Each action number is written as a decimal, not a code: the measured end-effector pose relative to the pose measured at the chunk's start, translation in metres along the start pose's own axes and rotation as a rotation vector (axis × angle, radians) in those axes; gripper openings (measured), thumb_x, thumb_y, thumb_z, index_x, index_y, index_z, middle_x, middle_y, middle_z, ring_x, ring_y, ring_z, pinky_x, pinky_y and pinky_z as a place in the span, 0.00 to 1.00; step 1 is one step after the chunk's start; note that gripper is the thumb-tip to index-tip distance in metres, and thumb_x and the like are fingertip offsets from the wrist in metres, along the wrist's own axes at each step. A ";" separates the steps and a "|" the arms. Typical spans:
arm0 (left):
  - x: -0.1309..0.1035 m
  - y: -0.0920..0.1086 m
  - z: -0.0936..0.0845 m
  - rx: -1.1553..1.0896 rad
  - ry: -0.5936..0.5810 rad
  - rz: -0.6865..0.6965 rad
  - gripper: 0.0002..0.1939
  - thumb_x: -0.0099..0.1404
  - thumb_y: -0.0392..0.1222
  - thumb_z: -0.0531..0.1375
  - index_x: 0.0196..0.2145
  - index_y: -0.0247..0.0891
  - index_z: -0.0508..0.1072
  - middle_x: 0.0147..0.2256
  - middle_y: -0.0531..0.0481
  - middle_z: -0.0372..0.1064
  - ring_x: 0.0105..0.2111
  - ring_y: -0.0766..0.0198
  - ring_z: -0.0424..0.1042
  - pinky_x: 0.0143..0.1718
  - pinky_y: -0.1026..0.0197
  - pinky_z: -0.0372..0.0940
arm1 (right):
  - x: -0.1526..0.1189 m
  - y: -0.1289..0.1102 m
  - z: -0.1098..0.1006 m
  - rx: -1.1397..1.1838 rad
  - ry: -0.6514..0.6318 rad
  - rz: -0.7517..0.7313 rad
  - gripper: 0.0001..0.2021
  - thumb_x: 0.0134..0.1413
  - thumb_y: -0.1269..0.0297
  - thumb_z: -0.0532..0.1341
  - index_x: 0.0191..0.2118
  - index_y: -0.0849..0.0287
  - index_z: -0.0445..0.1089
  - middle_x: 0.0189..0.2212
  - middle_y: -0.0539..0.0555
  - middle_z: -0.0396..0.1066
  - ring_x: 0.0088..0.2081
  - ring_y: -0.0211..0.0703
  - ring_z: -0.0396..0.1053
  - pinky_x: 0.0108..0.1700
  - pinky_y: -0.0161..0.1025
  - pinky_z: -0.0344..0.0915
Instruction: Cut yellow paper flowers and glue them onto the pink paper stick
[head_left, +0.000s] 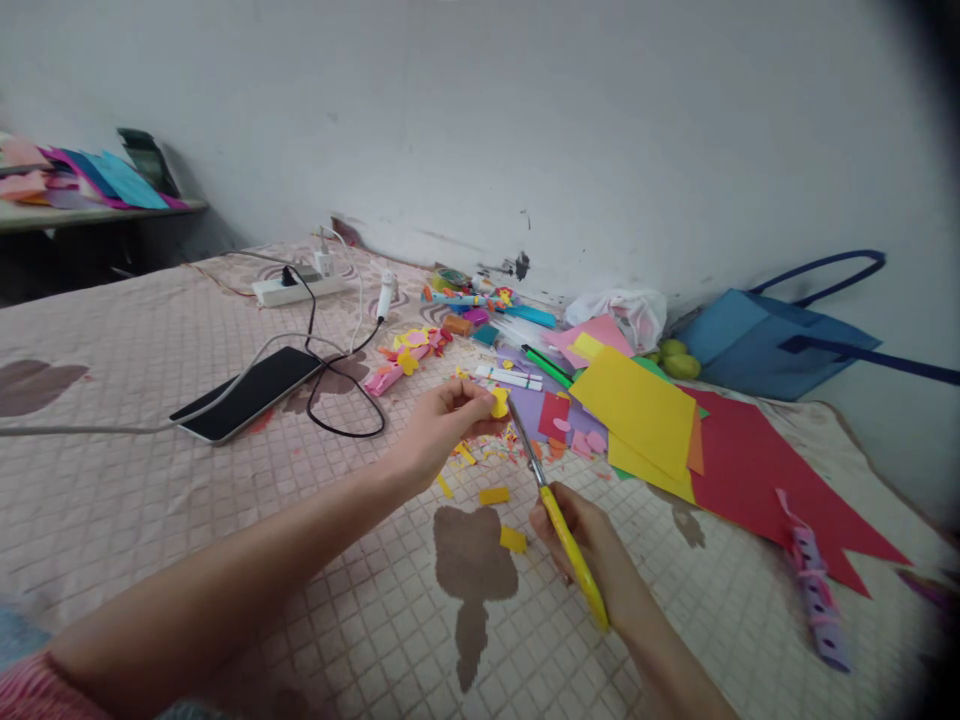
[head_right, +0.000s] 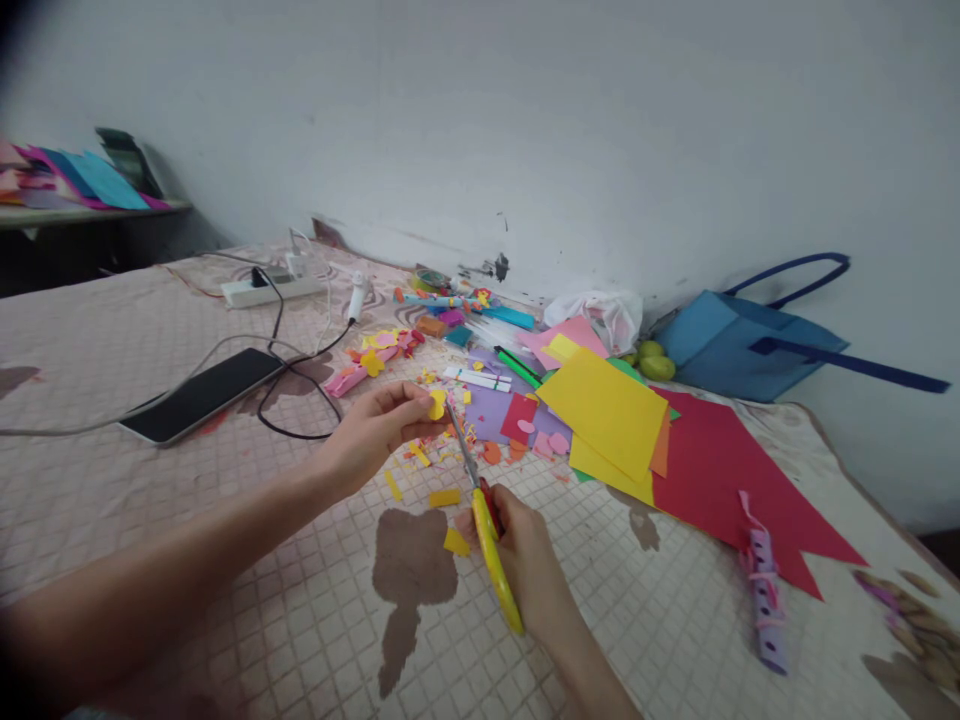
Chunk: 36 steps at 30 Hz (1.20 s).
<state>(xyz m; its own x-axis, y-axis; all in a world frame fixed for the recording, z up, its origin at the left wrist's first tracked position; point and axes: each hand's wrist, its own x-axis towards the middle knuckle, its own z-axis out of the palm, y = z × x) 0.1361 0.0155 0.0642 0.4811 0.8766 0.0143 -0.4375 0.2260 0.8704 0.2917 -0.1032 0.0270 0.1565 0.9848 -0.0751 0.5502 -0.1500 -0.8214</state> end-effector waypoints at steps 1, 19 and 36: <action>0.000 0.000 0.000 -0.001 0.004 0.004 0.08 0.55 0.38 0.63 0.27 0.33 0.66 0.28 0.52 0.70 0.31 0.68 0.73 0.41 0.61 0.67 | 0.000 0.001 0.000 -0.002 -0.003 -0.003 0.16 0.52 0.49 0.55 0.25 0.57 0.56 0.18 0.43 0.51 0.16 0.31 0.49 0.16 0.30 0.50; 0.002 0.003 -0.001 0.003 0.009 0.026 0.09 0.54 0.38 0.62 0.26 0.33 0.65 0.28 0.52 0.68 0.31 0.67 0.72 0.41 0.59 0.68 | 0.001 0.007 0.004 -0.003 0.025 -0.043 0.15 0.52 0.52 0.55 0.25 0.57 0.56 0.18 0.44 0.53 0.18 0.32 0.50 0.17 0.30 0.50; 0.001 0.003 -0.003 0.110 -0.057 0.056 0.09 0.56 0.40 0.61 0.27 0.33 0.65 0.29 0.52 0.69 0.31 0.67 0.73 0.40 0.60 0.69 | 0.001 0.004 0.003 0.045 0.009 -0.056 0.15 0.50 0.53 0.57 0.24 0.57 0.56 0.17 0.44 0.52 0.17 0.31 0.49 0.16 0.29 0.50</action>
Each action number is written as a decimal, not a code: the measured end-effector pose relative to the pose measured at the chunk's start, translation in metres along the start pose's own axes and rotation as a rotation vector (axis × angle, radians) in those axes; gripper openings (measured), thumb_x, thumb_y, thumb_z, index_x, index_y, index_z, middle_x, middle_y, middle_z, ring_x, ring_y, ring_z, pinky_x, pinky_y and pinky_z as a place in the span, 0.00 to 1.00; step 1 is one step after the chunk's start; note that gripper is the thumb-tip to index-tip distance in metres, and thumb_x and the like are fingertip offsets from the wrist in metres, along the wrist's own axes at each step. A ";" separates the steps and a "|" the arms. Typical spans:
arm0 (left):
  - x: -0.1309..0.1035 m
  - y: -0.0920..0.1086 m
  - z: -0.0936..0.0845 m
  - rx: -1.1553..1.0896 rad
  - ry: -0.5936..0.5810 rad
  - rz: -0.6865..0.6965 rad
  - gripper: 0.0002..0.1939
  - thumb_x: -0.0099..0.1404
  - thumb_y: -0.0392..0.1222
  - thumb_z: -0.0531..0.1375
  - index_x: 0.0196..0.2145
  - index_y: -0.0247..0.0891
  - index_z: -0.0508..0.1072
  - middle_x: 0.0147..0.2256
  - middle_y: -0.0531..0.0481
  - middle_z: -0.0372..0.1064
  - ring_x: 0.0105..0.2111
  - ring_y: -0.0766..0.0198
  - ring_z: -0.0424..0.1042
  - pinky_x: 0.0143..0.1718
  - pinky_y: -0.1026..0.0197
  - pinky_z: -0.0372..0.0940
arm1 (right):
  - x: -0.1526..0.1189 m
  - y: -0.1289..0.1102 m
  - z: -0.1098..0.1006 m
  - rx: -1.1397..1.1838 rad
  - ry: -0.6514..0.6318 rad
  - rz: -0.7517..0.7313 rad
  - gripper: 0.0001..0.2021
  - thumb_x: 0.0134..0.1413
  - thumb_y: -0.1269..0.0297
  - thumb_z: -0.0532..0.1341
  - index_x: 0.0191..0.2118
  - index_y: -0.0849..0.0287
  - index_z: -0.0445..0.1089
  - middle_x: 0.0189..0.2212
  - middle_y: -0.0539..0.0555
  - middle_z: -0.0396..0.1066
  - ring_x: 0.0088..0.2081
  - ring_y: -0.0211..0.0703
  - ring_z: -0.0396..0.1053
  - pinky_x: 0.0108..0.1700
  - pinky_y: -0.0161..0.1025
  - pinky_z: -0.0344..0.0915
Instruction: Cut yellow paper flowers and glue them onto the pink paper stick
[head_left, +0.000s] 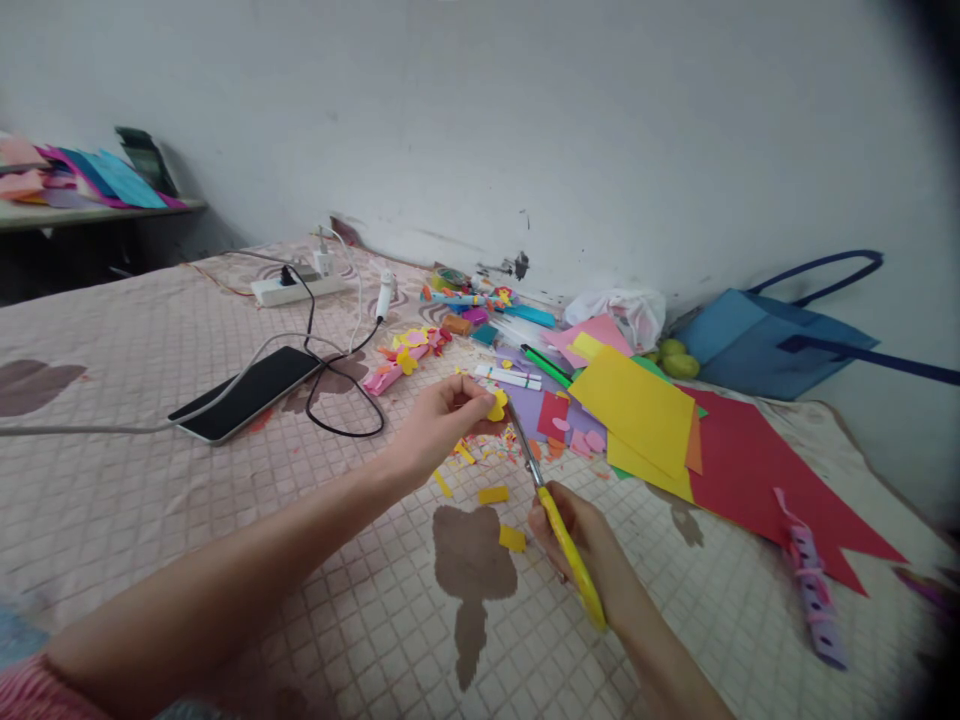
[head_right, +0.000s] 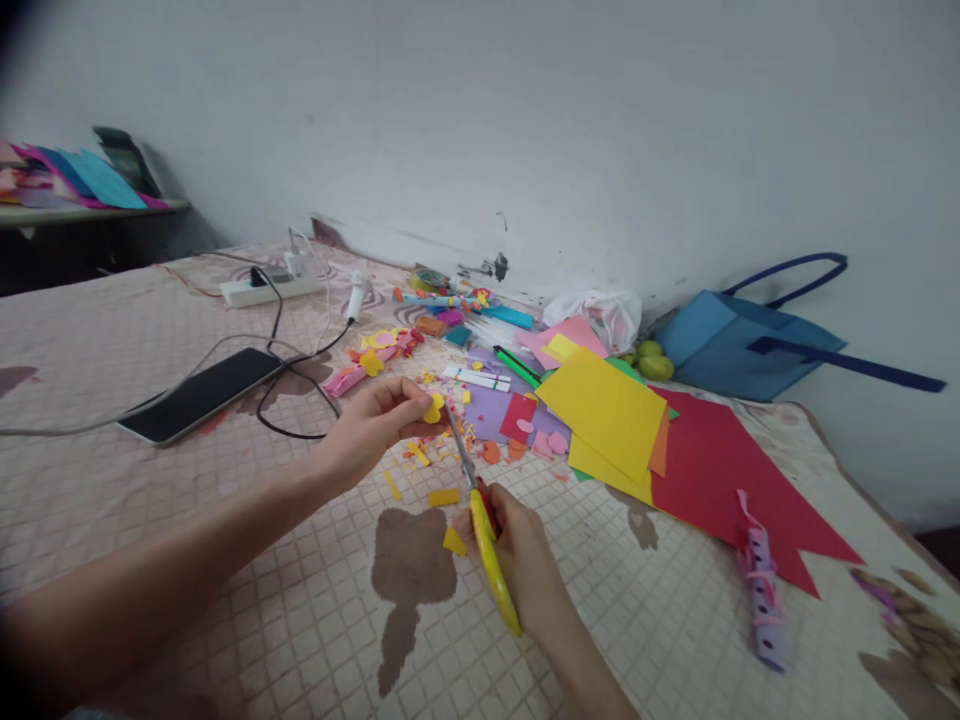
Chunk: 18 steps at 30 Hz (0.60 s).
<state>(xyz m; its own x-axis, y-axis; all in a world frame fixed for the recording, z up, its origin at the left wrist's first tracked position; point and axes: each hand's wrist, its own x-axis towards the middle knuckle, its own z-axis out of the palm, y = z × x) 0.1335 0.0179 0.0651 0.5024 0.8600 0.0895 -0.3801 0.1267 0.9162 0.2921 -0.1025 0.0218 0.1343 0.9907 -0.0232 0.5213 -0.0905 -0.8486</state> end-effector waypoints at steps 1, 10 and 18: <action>0.000 0.000 0.000 -0.001 0.002 -0.002 0.09 0.56 0.40 0.62 0.27 0.33 0.65 0.29 0.51 0.69 0.31 0.67 0.73 0.40 0.59 0.69 | -0.001 -0.002 0.000 0.001 -0.003 0.011 0.15 0.51 0.53 0.56 0.24 0.57 0.56 0.17 0.44 0.52 0.17 0.30 0.49 0.16 0.29 0.50; 0.002 -0.001 -0.002 -0.014 0.033 0.001 0.09 0.55 0.40 0.63 0.27 0.33 0.66 0.28 0.52 0.69 0.31 0.66 0.73 0.42 0.55 0.68 | -0.001 0.000 -0.001 -0.003 -0.014 0.020 0.15 0.51 0.53 0.57 0.25 0.57 0.56 0.18 0.44 0.52 0.18 0.31 0.49 0.17 0.30 0.50; 0.002 -0.001 -0.002 -0.015 0.038 0.016 0.09 0.55 0.40 0.63 0.27 0.33 0.66 0.28 0.52 0.69 0.31 0.66 0.73 0.42 0.55 0.69 | 0.001 0.005 0.000 -0.030 -0.004 -0.001 0.14 0.51 0.54 0.57 0.24 0.57 0.55 0.19 0.45 0.52 0.20 0.32 0.49 0.19 0.30 0.50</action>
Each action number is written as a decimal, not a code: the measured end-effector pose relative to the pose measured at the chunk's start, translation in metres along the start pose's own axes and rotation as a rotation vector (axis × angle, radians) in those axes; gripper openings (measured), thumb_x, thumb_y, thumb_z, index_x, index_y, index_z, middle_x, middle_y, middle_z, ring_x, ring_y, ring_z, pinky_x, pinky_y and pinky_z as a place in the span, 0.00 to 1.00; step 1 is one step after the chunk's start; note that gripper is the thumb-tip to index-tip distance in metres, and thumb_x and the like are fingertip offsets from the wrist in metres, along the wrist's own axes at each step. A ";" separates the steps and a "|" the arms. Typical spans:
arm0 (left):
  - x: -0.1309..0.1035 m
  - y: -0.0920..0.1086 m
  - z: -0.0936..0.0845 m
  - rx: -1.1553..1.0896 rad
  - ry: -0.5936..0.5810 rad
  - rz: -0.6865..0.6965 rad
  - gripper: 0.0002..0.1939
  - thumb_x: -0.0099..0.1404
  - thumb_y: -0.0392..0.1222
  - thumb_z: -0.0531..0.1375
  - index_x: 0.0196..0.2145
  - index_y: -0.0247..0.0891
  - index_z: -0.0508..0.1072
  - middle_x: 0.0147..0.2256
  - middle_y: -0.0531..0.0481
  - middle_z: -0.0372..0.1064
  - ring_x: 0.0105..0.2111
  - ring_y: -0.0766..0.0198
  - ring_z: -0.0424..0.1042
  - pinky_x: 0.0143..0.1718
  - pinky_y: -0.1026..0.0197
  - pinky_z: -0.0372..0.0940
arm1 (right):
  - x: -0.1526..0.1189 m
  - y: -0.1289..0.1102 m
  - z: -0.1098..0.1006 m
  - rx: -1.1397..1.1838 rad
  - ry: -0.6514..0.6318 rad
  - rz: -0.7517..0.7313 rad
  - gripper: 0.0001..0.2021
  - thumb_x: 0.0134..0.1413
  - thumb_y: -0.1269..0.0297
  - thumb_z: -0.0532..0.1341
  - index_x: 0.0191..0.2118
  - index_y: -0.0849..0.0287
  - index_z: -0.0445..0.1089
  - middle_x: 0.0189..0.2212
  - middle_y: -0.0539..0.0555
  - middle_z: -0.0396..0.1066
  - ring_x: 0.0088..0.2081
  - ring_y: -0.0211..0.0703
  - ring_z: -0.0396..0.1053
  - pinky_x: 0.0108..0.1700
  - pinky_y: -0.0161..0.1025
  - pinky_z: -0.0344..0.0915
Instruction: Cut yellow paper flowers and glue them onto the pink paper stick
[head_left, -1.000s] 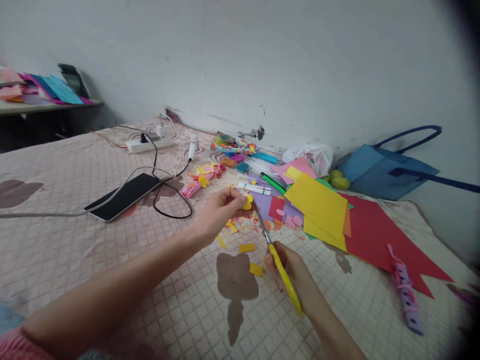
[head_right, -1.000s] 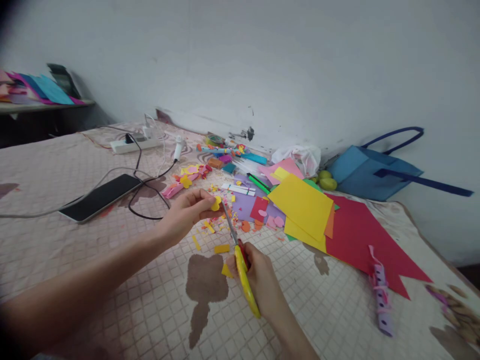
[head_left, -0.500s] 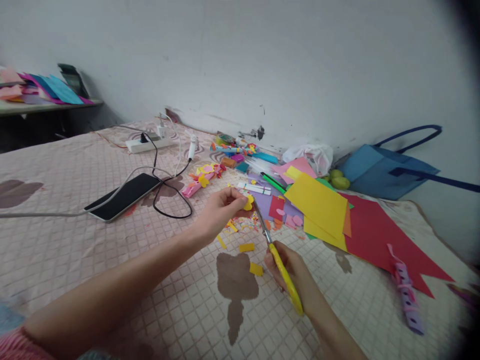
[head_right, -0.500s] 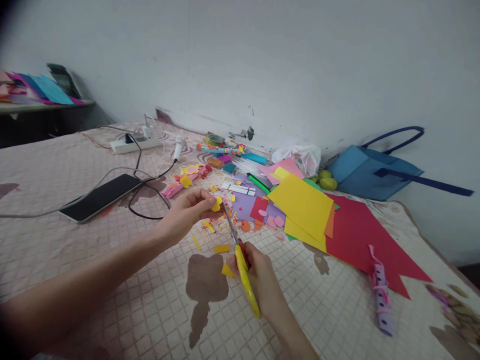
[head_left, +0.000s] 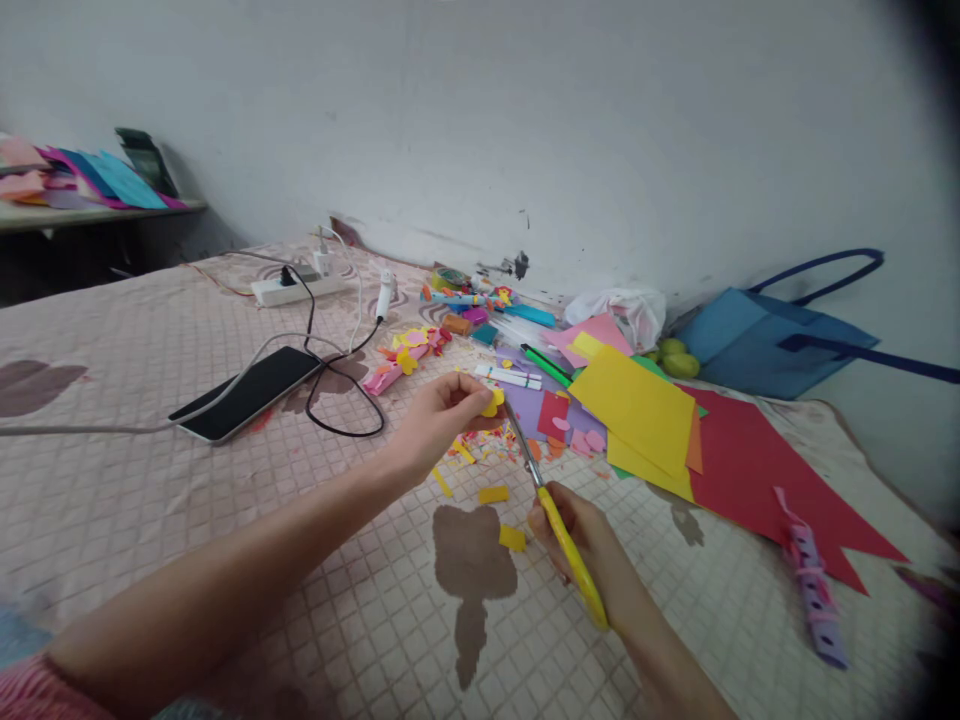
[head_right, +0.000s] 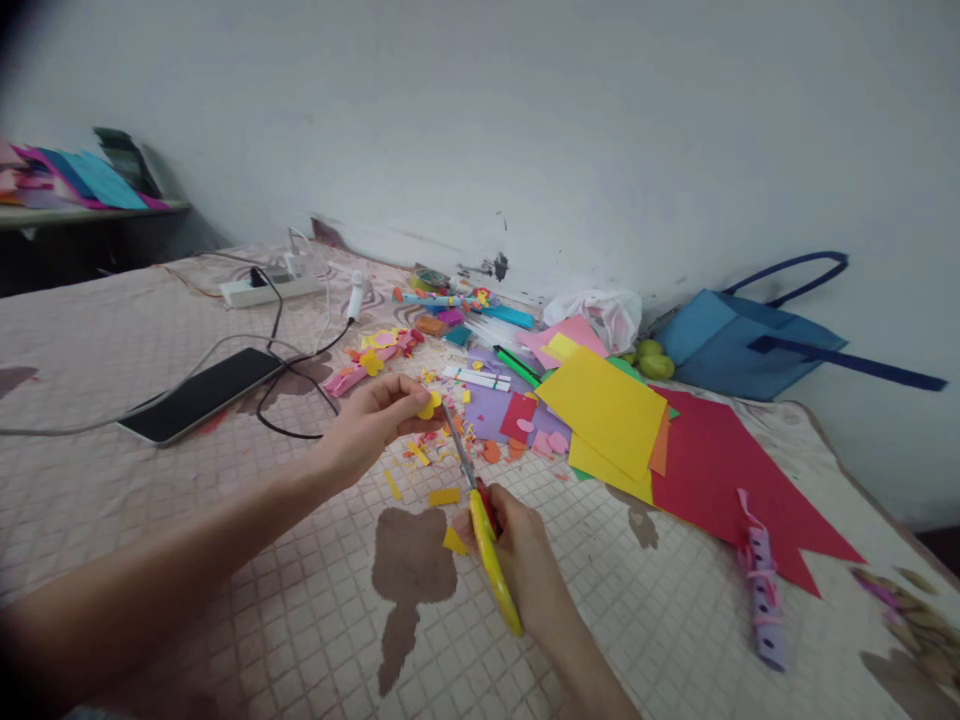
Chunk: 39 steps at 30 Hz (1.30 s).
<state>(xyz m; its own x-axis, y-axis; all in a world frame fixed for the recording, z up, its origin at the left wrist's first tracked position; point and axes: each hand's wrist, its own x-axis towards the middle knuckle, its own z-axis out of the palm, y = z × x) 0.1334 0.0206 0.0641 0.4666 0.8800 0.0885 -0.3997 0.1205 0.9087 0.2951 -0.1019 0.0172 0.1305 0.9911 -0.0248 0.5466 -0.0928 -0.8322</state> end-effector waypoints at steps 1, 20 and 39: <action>0.000 0.000 0.000 0.000 0.000 0.003 0.09 0.55 0.40 0.63 0.27 0.33 0.66 0.28 0.52 0.69 0.31 0.66 0.73 0.42 0.56 0.69 | 0.000 -0.001 0.000 0.000 -0.003 0.004 0.14 0.51 0.54 0.57 0.25 0.57 0.55 0.19 0.44 0.52 0.19 0.32 0.49 0.19 0.30 0.49; 0.003 0.003 -0.002 0.020 -0.023 -0.010 0.08 0.55 0.39 0.62 0.27 0.33 0.66 0.28 0.51 0.70 0.31 0.66 0.73 0.41 0.58 0.69 | -0.003 -0.013 -0.001 0.072 -0.076 0.063 0.14 0.50 0.52 0.56 0.25 0.56 0.55 0.13 0.41 0.50 0.13 0.29 0.47 0.14 0.29 0.47; 0.000 -0.002 -0.001 0.003 -0.050 -0.056 0.09 0.56 0.40 0.62 0.28 0.33 0.66 0.30 0.51 0.69 0.32 0.66 0.73 0.40 0.59 0.69 | -0.007 -0.012 -0.001 0.118 -0.169 0.021 0.25 0.51 0.36 0.46 0.26 0.55 0.53 0.13 0.43 0.53 0.14 0.32 0.50 0.15 0.31 0.50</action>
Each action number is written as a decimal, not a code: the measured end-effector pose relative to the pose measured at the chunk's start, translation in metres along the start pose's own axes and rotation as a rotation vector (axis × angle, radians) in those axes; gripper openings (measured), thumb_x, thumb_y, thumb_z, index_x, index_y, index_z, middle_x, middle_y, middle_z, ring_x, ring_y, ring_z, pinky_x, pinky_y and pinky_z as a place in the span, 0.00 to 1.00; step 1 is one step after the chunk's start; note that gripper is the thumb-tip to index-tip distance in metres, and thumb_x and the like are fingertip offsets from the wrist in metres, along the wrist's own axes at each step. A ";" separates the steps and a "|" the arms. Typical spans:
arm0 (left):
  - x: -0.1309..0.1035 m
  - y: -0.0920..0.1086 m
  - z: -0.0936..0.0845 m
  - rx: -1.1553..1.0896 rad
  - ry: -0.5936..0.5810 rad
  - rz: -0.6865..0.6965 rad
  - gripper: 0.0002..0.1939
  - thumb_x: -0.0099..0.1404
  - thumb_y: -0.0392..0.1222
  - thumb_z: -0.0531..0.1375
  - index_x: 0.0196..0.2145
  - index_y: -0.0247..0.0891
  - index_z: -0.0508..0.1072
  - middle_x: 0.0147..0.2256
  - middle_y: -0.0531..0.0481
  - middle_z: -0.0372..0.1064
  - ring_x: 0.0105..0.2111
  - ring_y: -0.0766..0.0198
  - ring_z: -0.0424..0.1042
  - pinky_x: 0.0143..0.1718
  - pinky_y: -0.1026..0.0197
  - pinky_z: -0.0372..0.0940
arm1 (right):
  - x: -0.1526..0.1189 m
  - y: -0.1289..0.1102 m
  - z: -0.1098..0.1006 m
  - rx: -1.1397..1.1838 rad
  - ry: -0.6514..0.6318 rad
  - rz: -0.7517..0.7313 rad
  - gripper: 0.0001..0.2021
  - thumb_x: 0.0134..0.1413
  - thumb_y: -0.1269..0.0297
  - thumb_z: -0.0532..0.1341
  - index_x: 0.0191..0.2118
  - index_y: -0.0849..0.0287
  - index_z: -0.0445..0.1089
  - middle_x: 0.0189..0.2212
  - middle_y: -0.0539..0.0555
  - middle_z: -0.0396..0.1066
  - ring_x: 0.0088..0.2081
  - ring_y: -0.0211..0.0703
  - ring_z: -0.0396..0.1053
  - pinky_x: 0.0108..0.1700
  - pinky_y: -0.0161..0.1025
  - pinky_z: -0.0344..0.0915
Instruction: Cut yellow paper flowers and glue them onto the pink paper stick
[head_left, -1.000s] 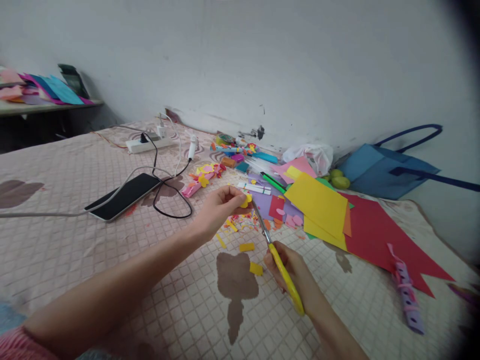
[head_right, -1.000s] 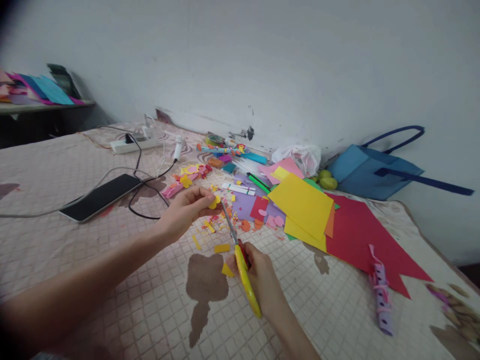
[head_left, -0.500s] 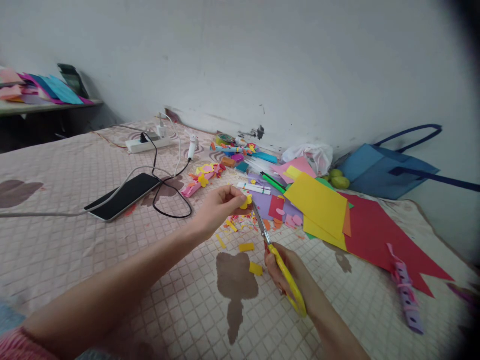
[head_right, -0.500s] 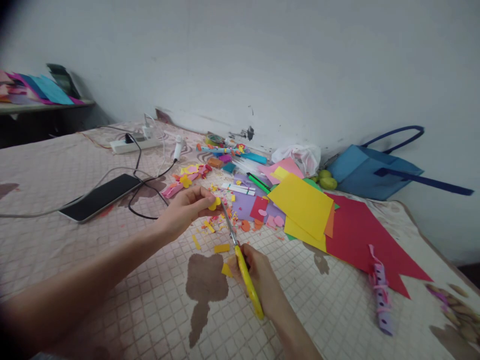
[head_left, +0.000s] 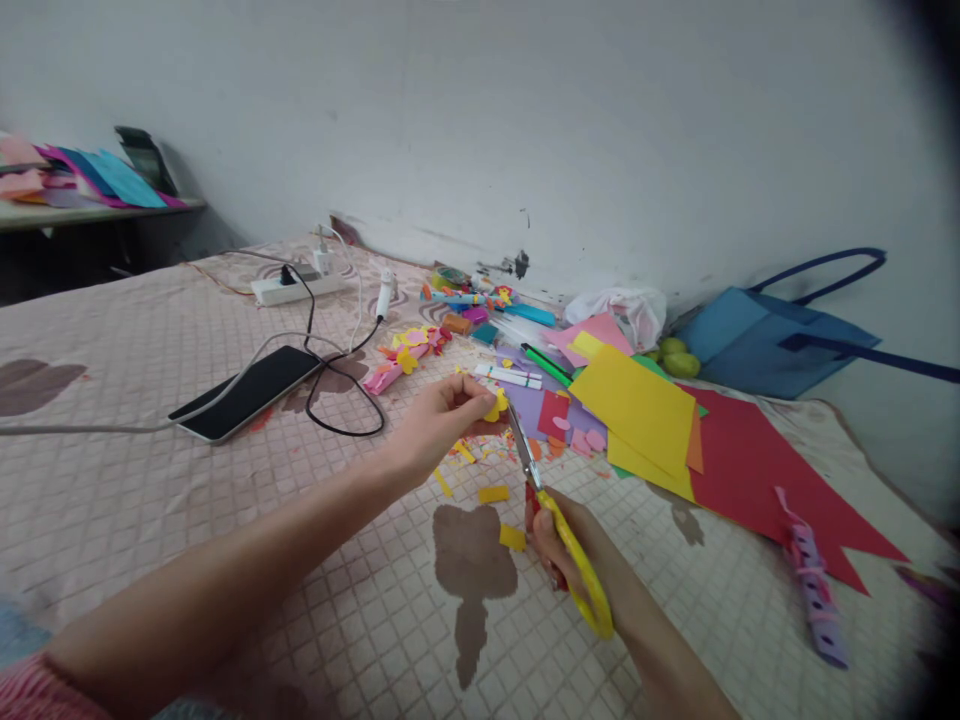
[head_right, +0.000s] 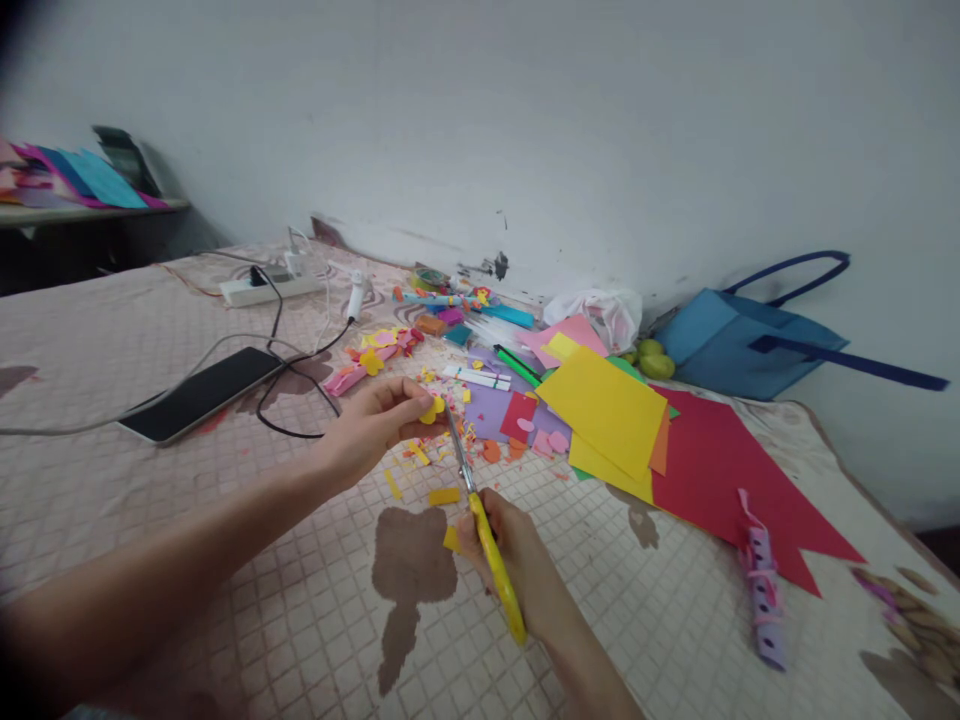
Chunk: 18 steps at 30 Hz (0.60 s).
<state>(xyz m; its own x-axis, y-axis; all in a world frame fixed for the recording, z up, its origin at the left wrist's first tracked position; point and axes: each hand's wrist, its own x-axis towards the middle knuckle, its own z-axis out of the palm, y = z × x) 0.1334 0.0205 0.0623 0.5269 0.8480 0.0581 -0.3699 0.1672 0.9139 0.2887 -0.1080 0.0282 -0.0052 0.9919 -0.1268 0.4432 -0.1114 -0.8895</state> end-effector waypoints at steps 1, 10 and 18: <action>0.000 -0.001 0.000 -0.009 0.008 -0.004 0.08 0.56 0.40 0.62 0.28 0.33 0.66 0.30 0.51 0.69 0.33 0.66 0.73 0.40 0.59 0.69 | 0.000 0.000 0.000 -0.006 0.002 0.007 0.24 0.51 0.36 0.46 0.26 0.55 0.53 0.13 0.43 0.53 0.14 0.32 0.50 0.15 0.31 0.50; -0.001 -0.001 0.002 -0.036 0.030 -0.001 0.08 0.56 0.40 0.62 0.28 0.33 0.66 0.31 0.50 0.70 0.32 0.67 0.73 0.41 0.59 0.68 | 0.001 -0.009 -0.001 -0.017 0.041 0.038 0.26 0.47 0.34 0.49 0.24 0.55 0.52 0.12 0.43 0.52 0.13 0.32 0.50 0.15 0.31 0.49; -0.001 -0.003 0.001 -0.031 0.030 0.007 0.08 0.57 0.39 0.61 0.29 0.33 0.65 0.32 0.49 0.70 0.34 0.65 0.73 0.42 0.58 0.68 | 0.003 -0.001 0.000 -0.003 0.056 0.047 0.24 0.48 0.37 0.51 0.24 0.55 0.53 0.12 0.42 0.51 0.13 0.30 0.48 0.14 0.30 0.47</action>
<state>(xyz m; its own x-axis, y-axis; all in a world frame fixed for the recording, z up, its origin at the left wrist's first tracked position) 0.1351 0.0188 0.0601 0.5009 0.8639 0.0520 -0.3970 0.1760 0.9008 0.2886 -0.1050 0.0289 0.0654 0.9875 -0.1436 0.4448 -0.1577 -0.8816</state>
